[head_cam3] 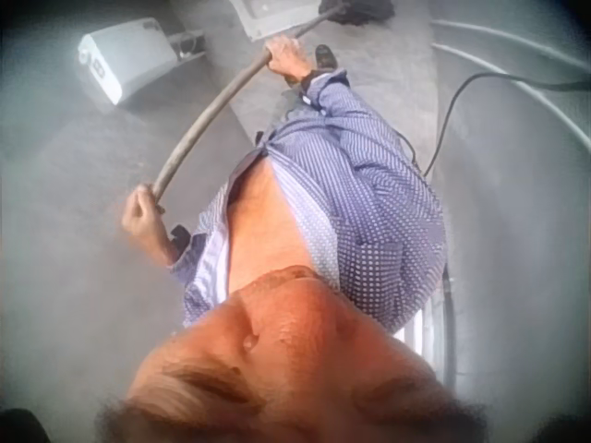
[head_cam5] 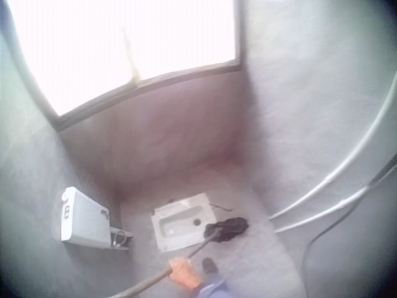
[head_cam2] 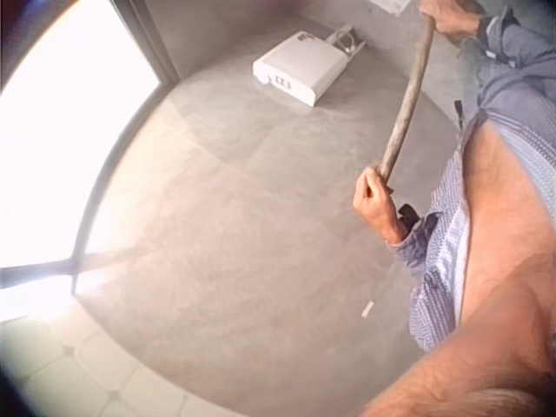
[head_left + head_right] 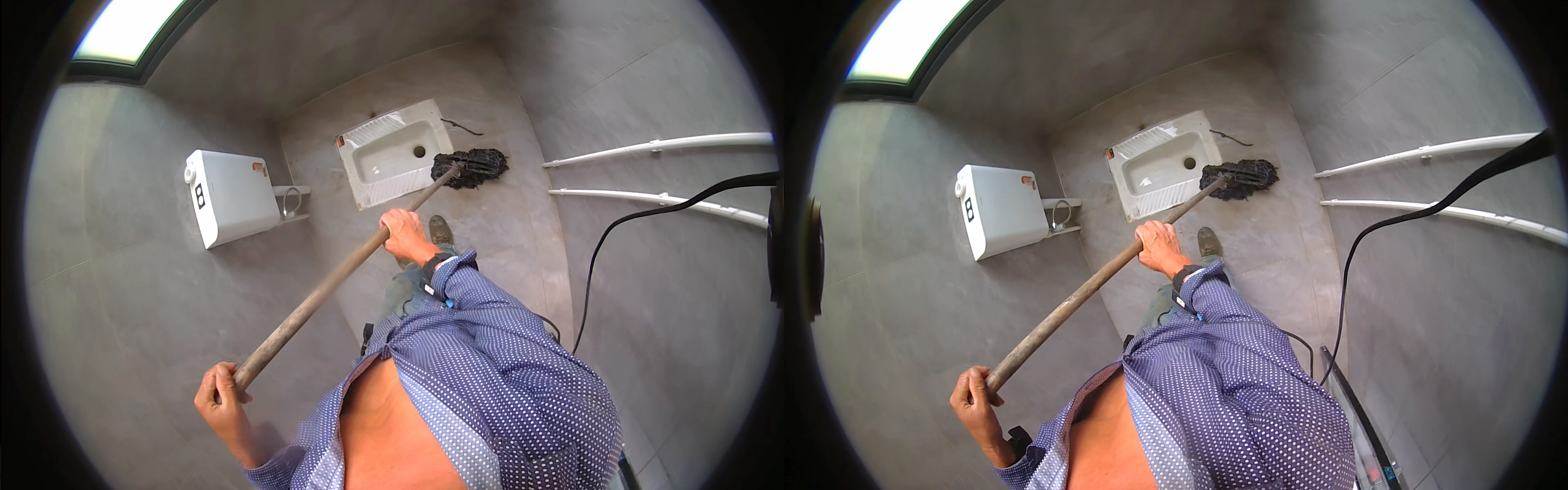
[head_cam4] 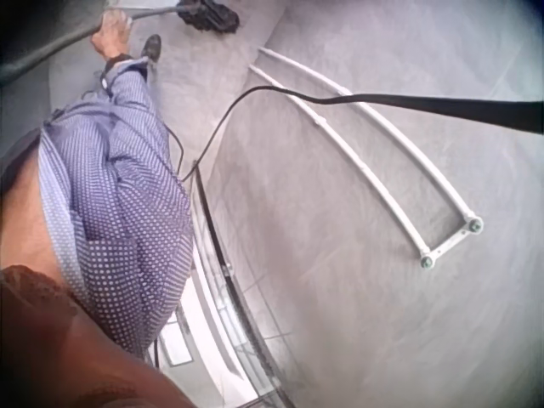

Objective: The person mops a tiled floor in a bathroom and a hallway using a mop and then flushes a squat toilet.

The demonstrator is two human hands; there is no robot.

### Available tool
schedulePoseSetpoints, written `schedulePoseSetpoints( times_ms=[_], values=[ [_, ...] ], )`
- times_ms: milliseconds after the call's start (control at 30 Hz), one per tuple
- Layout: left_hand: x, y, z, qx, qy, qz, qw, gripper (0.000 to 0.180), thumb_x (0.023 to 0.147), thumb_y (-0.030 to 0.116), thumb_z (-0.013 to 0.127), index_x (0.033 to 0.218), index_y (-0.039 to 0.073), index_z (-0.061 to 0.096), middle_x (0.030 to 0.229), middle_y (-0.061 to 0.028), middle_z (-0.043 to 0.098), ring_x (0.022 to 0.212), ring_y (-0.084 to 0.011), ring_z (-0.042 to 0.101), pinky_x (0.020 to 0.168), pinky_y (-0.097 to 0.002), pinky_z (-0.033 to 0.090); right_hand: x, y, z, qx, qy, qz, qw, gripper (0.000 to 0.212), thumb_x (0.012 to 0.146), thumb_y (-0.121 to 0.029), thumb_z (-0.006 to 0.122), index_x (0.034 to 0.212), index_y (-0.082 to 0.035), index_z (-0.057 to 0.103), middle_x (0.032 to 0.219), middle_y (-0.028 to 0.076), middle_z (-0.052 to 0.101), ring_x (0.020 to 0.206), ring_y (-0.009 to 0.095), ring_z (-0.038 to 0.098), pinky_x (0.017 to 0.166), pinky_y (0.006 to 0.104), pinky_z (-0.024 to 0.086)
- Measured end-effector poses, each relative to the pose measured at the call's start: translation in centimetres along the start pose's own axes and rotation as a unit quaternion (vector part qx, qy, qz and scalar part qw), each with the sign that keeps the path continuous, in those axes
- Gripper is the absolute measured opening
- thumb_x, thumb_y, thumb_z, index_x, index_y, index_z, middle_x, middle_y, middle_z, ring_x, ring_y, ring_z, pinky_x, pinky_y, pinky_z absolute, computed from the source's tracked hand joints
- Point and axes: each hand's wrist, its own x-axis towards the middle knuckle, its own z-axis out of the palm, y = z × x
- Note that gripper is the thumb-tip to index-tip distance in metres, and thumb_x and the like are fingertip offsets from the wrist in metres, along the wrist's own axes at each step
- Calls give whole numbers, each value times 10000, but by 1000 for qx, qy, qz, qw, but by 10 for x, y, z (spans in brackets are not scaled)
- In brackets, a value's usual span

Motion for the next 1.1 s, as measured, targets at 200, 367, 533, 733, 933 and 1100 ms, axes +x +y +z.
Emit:
schedulePoseSetpoints(
  times_ms=[200,367,533,733,933,1100],
  values=[
    [-6,-22,-2,195,-72,19,978,195,890,144,717,833,-42,710,604,-50,613,532,-93,494,508,-273,373,-17,6,18,9,-29,-24,999,181,752,-63,592,922,-119,616,1002,86,617,1079,306,567,908,466,415],
    [-12,-50,-4,191,-108,-22,975,222,832,165,756,855,-52,714,620,-101,643,554,-128,546,536,-285,421,-22,12,32,83,-60,19,995,187,772,-47,564,932,-115,633,1045,93,626,1119,336,560,917,490,455],
    [-34,-70,3,175,-99,-55,978,204,824,153,758,857,-45,720,628,-107,655,560,-127,577,528,-288,421,-37,16,48,93,-59,39,993,244,750,-9,558,956,-103,648,1080,115,632,1132,353,555,960,455,467],
    [-45,-96,12,173,-121,-50,976,255,843,212,764,840,-38,711,602,-84,618,546,-120,537,523,-292,420,-47,22,66,96,-44,50,993,260,768,-32,555,1001,-78,660,1079,151,637,1118,362,566,974,438,465],
    [-46,-122,11,166,-127,-28,977,256,814,213,769,834,-37,713,602,-124,612,527,-160,542,520,-318,423,-50,14,79,82,64,195,975,159,824,-115,580,925,-15,650,1006,219,648,1070,406,586,938,486,480],
    [-40,-123,12,145,-132,-24,980,244,787,176,786,850,-49,717,616,-158,632,507,-196,562,495,-348,403,-45,18,72,111,-34,336,935,322,905,-227,576,1000,73,644,982,239,687,923,390,688,783,469,566]
  ],
)
